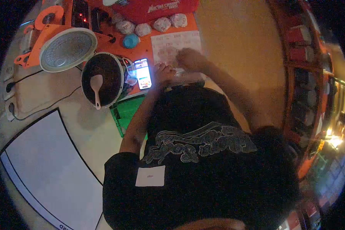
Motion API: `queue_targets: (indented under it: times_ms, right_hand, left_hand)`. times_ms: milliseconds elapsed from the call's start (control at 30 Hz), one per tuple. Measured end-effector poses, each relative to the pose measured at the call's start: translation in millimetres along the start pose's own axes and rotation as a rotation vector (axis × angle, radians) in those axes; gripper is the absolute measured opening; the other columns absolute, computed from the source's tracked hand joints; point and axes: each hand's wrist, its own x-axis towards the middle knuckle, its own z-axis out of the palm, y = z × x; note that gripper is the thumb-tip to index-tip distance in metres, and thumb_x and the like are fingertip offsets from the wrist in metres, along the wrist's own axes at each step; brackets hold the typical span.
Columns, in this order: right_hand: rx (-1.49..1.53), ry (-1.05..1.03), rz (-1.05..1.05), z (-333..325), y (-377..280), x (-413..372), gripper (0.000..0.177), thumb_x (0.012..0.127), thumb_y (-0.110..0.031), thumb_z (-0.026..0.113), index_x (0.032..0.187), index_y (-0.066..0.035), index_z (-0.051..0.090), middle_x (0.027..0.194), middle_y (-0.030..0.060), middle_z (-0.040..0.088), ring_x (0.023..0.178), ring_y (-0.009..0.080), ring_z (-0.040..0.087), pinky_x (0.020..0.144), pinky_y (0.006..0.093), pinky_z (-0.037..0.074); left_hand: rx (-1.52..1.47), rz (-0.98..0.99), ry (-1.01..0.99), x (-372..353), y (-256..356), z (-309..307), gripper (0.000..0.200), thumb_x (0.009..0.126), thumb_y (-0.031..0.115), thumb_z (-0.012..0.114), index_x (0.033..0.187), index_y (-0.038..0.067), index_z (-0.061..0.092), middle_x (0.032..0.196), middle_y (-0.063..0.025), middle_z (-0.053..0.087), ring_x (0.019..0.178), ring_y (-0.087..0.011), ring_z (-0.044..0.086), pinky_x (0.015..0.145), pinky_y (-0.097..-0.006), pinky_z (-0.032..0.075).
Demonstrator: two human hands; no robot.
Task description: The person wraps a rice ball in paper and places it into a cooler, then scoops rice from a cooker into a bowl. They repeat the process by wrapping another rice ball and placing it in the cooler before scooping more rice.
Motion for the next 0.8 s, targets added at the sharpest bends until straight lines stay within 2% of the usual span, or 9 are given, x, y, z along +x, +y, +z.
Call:
queue_targets:
  times_ms: [100, 300, 367, 433, 500, 600, 700, 733, 800]
  right_hand:
    - [0.11, -0.301, -0.036, 22.8, -4.6, 15.9, 0.023, 0.08, -0.023, 0.058, 0.089, -0.003, 0.063, 0.094, 0.0172, 0.063, 0.091, 0.0362, 0.059, 0.079, 0.0477, 0.048]
    - [0.058, -0.239, -0.138, 28.4, 6.7, 0.6, 0.025, 0.08, -0.022, 0.058, 0.093, -0.002, 0.063, 0.095, 0.0168, 0.063, 0.091, 0.0364, 0.059, 0.081, 0.0481, 0.047]
    - [0.058, -0.266, -0.147, 27.1, 9.8, -2.5, 0.025, 0.079, -0.022, 0.059, 0.094, -0.002, 0.062, 0.096, 0.0165, 0.063, 0.092, 0.0363, 0.059, 0.082, 0.0482, 0.047]
    - [0.055, -0.292, -0.165, 23.1, 5.8, -0.4, 0.026, 0.078, -0.022, 0.06, 0.096, -0.002, 0.062, 0.097, 0.0162, 0.062, 0.093, 0.0361, 0.059, 0.082, 0.0484, 0.047]
    - [-0.049, -0.342, -0.189, 18.4, 4.6, 2.1, 0.028, 0.076, -0.021, 0.06, 0.097, -0.002, 0.062, 0.092, 0.0171, 0.063, 0.091, 0.0365, 0.061, 0.081, 0.0486, 0.048]
    - [-0.035, -0.326, -0.225, 33.2, 11.0, 3.7, 0.028, 0.075, -0.021, 0.061, 0.095, -0.001, 0.061, 0.086, 0.0186, 0.062, 0.085, 0.0372, 0.061, 0.078, 0.049, 0.049]
    - [-0.04, -0.272, -0.197, 22.7, 5.4, 3.7, 0.024, 0.075, -0.019, 0.06, 0.09, 0.0, 0.061, 0.082, 0.0194, 0.062, 0.081, 0.0377, 0.062, 0.076, 0.0488, 0.049]
    - [-0.039, -0.272, -0.2, 25.0, 7.9, 3.1, 0.024, 0.075, -0.019, 0.06, 0.09, 0.0, 0.061, 0.082, 0.0194, 0.062, 0.081, 0.0377, 0.062, 0.076, 0.0488, 0.049]
    - [-0.016, -0.134, -0.292, 30.5, 10.1, -1.1, 0.022, 0.076, -0.018, 0.058, 0.087, 0.0, 0.06, 0.082, 0.0188, 0.063, 0.08, 0.0373, 0.062, 0.075, 0.0491, 0.049]
  left_hand:
    - [0.052, -0.011, 0.005, -12.6, 4.9, -9.6, 0.017, 0.076, 0.024, 0.06, 0.088, 0.015, 0.067, 0.093, -0.0031, 0.061, 0.098, -0.0259, 0.057, 0.087, -0.0453, 0.043]
    - [0.012, -0.576, -0.028, -61.4, 9.0, -41.7, 0.015, 0.077, 0.019, 0.067, 0.093, 0.017, 0.067, 0.092, -0.0038, 0.062, 0.091, -0.0273, 0.058, 0.086, -0.0475, 0.043]
    - [0.047, -0.801, 0.3, -62.5, 8.1, -43.5, 0.012, 0.082, 0.014, 0.063, 0.093, 0.017, 0.066, 0.089, -0.0041, 0.061, 0.086, -0.0293, 0.058, 0.079, -0.0475, 0.044]
    - [-0.145, -0.881, 0.384, -52.5, 3.1, -42.8, 0.013, 0.087, 0.018, 0.056, 0.095, 0.014, 0.065, 0.084, -0.0079, 0.062, 0.081, -0.0314, 0.059, 0.076, -0.0464, 0.047]
    - [-0.405, -1.069, -0.053, -36.3, -12.9, -30.4, 0.022, 0.088, 0.026, 0.053, 0.097, 0.011, 0.065, 0.081, -0.013, 0.063, 0.077, -0.0335, 0.061, 0.076, -0.0447, 0.05]
    - [-0.461, -0.948, -0.082, -55.8, -50.7, 73.6, 0.029, 0.089, 0.032, 0.051, 0.093, 0.008, 0.066, 0.08, -0.0158, 0.064, 0.077, -0.0343, 0.063, 0.074, -0.0445, 0.051]
    - [-0.149, -0.994, -0.079, -54.8, -49.7, 53.9, 0.026, 0.086, 0.031, 0.055, 0.087, 0.008, 0.068, 0.082, -0.014, 0.066, 0.078, -0.0343, 0.064, 0.072, -0.0451, 0.051]
    - [-0.201, -1.193, -0.036, -28.9, -29.4, 1.4, 0.026, 0.084, 0.032, 0.057, 0.083, 0.008, 0.067, 0.081, -0.0124, 0.066, 0.076, -0.0338, 0.064, 0.07, -0.0445, 0.051]
    - [-0.135, -1.051, 0.153, -20.1, -22.0, -23.2, 0.026, 0.084, 0.032, 0.058, 0.082, 0.007, 0.066, 0.079, -0.014, 0.065, 0.074, -0.0349, 0.063, 0.068, -0.046, 0.051]
